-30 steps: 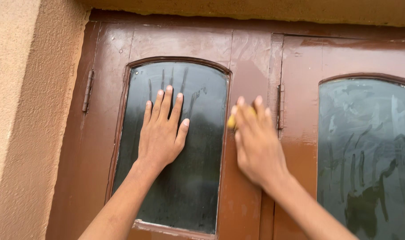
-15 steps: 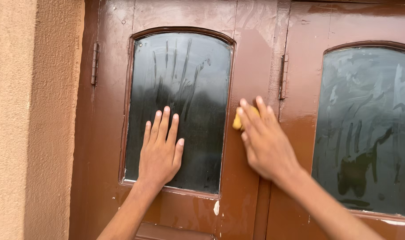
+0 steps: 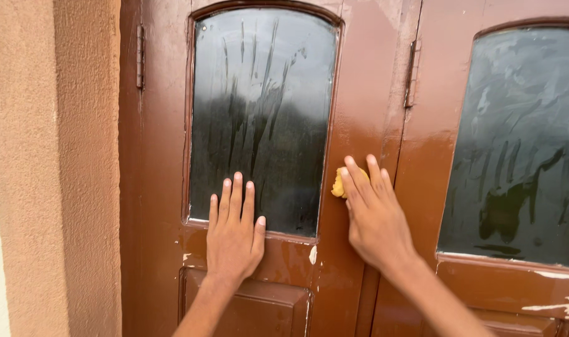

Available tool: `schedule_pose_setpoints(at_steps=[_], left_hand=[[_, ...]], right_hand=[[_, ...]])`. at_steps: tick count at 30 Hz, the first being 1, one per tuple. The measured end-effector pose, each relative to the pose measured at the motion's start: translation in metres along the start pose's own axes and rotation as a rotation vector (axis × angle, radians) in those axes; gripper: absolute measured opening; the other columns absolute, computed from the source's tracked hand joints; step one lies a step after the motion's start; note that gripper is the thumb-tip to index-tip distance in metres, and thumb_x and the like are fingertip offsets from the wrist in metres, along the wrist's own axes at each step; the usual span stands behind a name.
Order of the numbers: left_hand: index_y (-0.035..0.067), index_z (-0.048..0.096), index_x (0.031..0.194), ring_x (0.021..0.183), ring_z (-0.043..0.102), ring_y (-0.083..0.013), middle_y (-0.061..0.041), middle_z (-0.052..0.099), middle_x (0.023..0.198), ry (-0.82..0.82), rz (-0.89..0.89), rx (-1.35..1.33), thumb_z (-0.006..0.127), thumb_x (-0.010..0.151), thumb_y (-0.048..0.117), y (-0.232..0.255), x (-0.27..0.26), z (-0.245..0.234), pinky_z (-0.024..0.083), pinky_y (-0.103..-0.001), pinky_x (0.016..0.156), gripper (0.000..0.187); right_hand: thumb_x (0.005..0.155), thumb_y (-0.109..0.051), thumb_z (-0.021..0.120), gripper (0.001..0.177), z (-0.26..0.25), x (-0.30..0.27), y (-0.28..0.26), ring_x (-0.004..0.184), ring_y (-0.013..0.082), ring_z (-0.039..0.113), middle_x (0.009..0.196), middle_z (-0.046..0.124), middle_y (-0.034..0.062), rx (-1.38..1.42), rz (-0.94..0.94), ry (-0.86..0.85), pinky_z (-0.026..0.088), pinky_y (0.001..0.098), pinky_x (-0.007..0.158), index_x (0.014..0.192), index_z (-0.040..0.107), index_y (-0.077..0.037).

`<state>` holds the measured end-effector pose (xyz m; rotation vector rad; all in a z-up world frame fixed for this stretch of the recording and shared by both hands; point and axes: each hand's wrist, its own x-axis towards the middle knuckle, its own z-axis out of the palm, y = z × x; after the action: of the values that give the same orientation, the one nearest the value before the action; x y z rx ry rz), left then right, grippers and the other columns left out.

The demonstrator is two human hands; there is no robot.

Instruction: The person wipes a brown double door with glass panels using a yellow sponge. They clean the upper frame, the glass panes, and the lower panels, moving systematically across the surface.

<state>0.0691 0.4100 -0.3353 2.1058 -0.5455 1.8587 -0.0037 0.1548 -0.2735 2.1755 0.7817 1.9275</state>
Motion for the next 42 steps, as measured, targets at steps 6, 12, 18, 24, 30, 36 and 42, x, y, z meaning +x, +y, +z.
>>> schedule_pose_setpoints(at_steps=[6, 12, 18, 24, 30, 36, 42], left_hand=[[0.002, 0.037, 0.155, 0.154, 0.02, -0.0352, -0.017, 0.026, 0.166, -0.114, -0.074, -0.017, 0.038, 0.101, 0.03, 0.008, -0.064, -0.004, 0.015, -0.053, 0.123, 0.06], [0.003, 0.041, 0.154, 0.154, 0.02, -0.0369, -0.017, 0.027, 0.166, -0.202, -0.168, -0.074, 0.039, 0.103, 0.029, 0.017, -0.082, -0.019, 0.015, -0.055, 0.122, 0.057], [0.009, 0.046, 0.152, 0.153, 0.027, -0.037, -0.015, 0.032, 0.166, -0.255, -0.203, -0.205, 0.052, 0.094, 0.016, 0.018, -0.071, -0.05, 0.022, -0.052, 0.121, 0.059], [0.024, 0.058, 0.146, 0.15, 0.031, -0.0354, -0.017, 0.036, 0.161, -0.15, -0.248, 0.023, 0.057, 0.09, 0.017, 0.002, -0.067, -0.054, 0.016, -0.063, 0.121, 0.057], [0.026, 0.059, 0.144, 0.151, 0.024, -0.043, -0.023, 0.03, 0.162, -0.054, -0.242, 0.148, 0.053, 0.095, 0.023, -0.061, -0.072, -0.048, 0.008, -0.068, 0.117, 0.049], [0.019, 0.06, 0.144, 0.144, 0.04, -0.0356, -0.014, 0.044, 0.159, -0.099, -0.161, -0.021, 0.055, 0.093, 0.017, -0.11, -0.08, -0.056, 0.028, -0.053, 0.112, 0.051], [0.003, 0.065, 0.139, 0.141, 0.049, -0.0272, -0.009, 0.06, 0.152, 0.05, -0.212, -0.325, 0.05, 0.094, 0.004, -0.135, -0.087, -0.053, 0.034, -0.039, 0.118, 0.047]], right_hand=[[0.084, 0.002, 0.053, 0.065, 0.031, -0.111, -0.075, 0.147, 0.0489, 0.031, 0.157, 0.036, 0.0225, 0.056, 0.233, -0.119, 0.026, 0.0586, 0.119, 0.147, 0.04, 0.003], [0.088, 0.004, 0.056, 0.054, 0.059, -0.14, -0.1, 0.152, 0.0527, 0.019, 0.163, 0.023, 0.0332, 0.354, 0.567, 0.032, 0.014, 0.0608, 0.123, 0.139, 0.035, 0.004], [0.098, -0.007, 0.053, 0.05, 0.058, -0.122, -0.123, 0.158, 0.0502, 0.009, 0.167, 0.022, 0.029, 0.311, 0.696, 0.123, 0.004, 0.0609, 0.127, 0.144, 0.038, 0.004], [0.108, -0.016, 0.045, 0.056, 0.065, -0.101, -0.163, 0.161, 0.0494, 0.001, 0.173, 0.009, 0.0265, 0.332, 0.911, 0.205, 0.002, 0.061, 0.129, 0.156, 0.027, 0.006], [0.112, -0.013, 0.036, 0.056, 0.107, -0.071, -0.196, 0.164, 0.0475, -0.001, 0.177, 0.004, 0.0245, 0.084, 1.052, 0.331, 0.003, 0.0616, 0.134, 0.164, 0.018, 0.002], [0.115, -0.02, 0.035, 0.057, 0.146, -0.021, -0.26, 0.163, 0.0487, 0.008, 0.173, 0.007, 0.024, 0.114, 0.951, 0.35, 0.005, 0.0641, 0.132, 0.164, 0.014, -0.002], [0.105, -0.016, 0.051, 0.05, 0.17, -0.009, -0.312, 0.159, 0.0498, 0.013, 0.167, 0.033, 0.0191, 0.321, 0.721, 0.08, 0.004, 0.0676, 0.125, 0.153, 0.045, -0.003]])
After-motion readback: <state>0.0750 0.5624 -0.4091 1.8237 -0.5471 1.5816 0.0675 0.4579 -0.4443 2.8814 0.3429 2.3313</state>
